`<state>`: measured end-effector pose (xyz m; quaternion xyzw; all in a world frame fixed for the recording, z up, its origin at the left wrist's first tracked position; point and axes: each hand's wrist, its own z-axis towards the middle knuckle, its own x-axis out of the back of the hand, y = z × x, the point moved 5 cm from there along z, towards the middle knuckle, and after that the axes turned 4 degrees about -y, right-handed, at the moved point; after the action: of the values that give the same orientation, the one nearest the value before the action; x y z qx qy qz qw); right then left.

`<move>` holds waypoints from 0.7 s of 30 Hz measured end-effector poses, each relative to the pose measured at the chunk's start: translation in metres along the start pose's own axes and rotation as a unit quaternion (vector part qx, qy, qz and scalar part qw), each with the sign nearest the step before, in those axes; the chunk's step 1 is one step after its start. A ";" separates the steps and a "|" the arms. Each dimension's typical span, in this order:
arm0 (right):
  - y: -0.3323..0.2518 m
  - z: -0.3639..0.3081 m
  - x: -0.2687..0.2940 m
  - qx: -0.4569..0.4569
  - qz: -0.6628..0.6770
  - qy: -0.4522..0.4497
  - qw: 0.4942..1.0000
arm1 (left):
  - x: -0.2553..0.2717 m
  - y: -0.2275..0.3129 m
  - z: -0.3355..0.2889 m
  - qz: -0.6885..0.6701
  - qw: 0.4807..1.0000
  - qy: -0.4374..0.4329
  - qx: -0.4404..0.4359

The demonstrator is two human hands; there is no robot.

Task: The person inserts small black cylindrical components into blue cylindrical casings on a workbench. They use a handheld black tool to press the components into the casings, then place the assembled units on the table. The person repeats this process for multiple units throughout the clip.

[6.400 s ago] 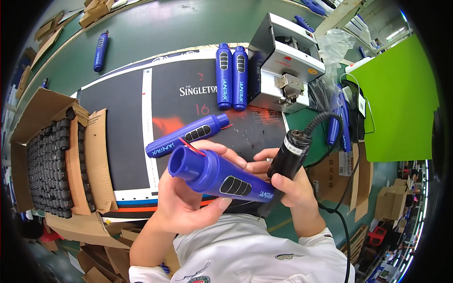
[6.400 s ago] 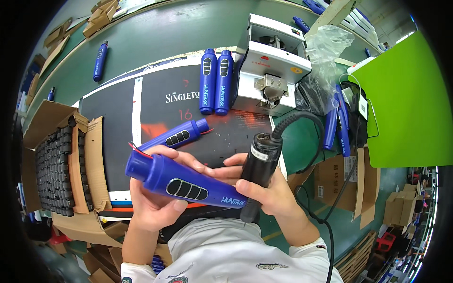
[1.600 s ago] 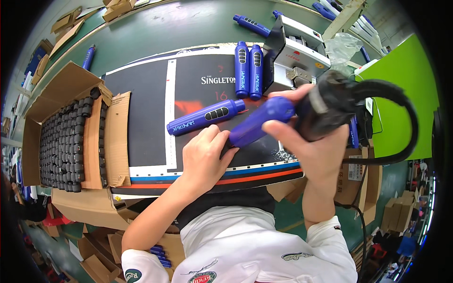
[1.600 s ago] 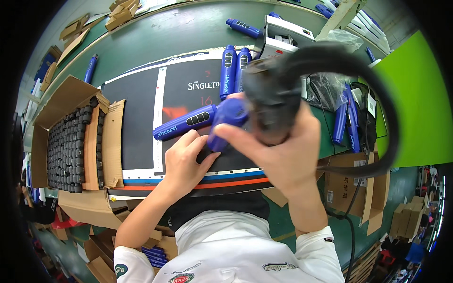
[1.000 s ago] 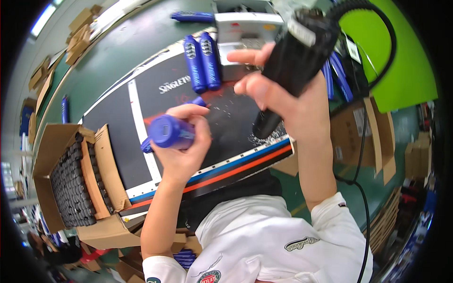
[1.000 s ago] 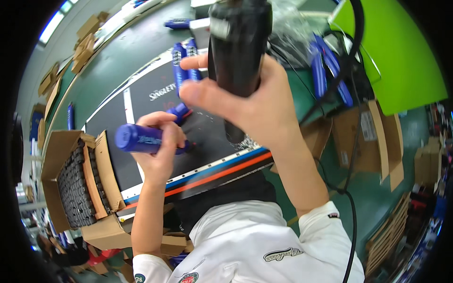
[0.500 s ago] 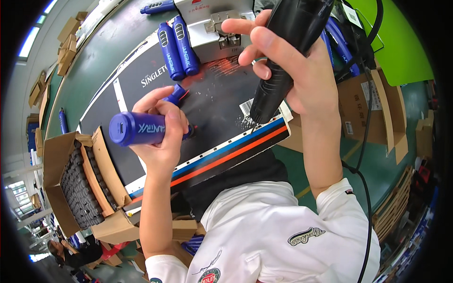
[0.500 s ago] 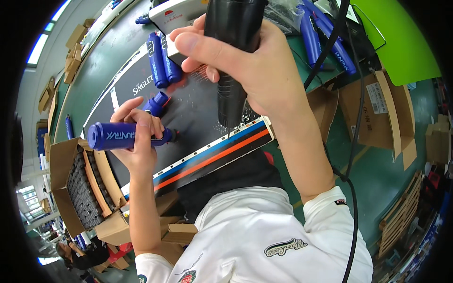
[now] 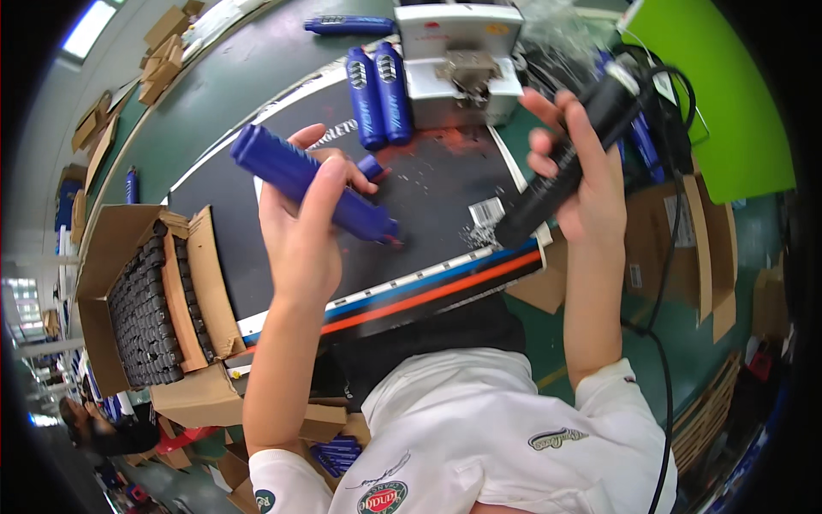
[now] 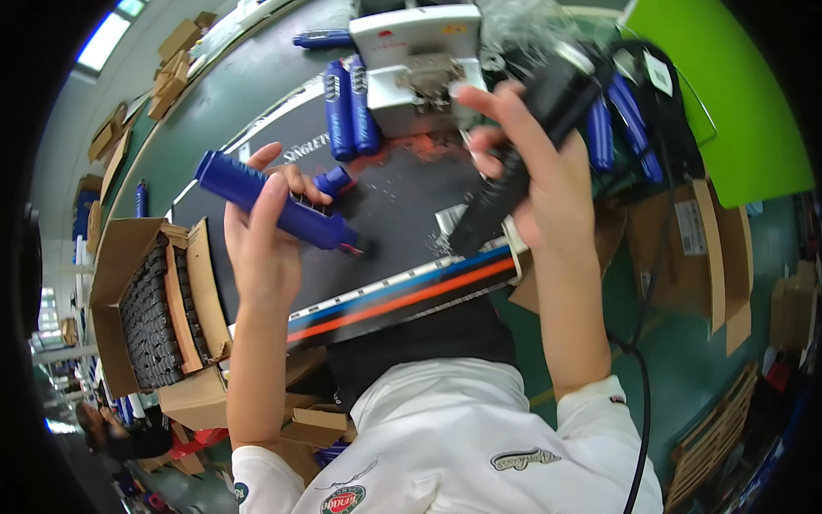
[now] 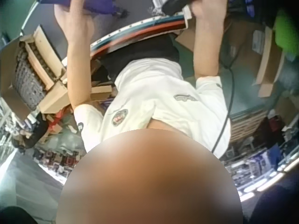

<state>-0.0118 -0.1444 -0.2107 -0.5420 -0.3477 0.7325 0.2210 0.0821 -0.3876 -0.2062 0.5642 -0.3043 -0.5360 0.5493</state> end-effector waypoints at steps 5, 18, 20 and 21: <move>0.025 -0.002 0.048 -0.083 0.186 0.036 0.978 | 0.010 0.046 0.018 0.063 0.997 0.038 0.038; 0.064 -0.013 0.064 -0.135 0.266 0.031 0.954 | 0.092 0.042 0.166 0.750 0.621 0.006 -0.227; 0.063 -0.013 0.065 -0.130 0.279 0.017 0.951 | 0.134 0.005 0.200 0.835 0.527 -0.052 -0.150; 0.064 -0.012 0.064 -0.131 0.290 0.005 0.948 | 0.157 -0.009 0.212 0.857 0.494 -0.083 -0.121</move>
<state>-0.0172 -0.1384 -0.3012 -0.6472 -0.2673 0.7102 -0.0726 -0.0818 -0.5943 -0.2195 -0.0929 -0.6144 0.1218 0.7740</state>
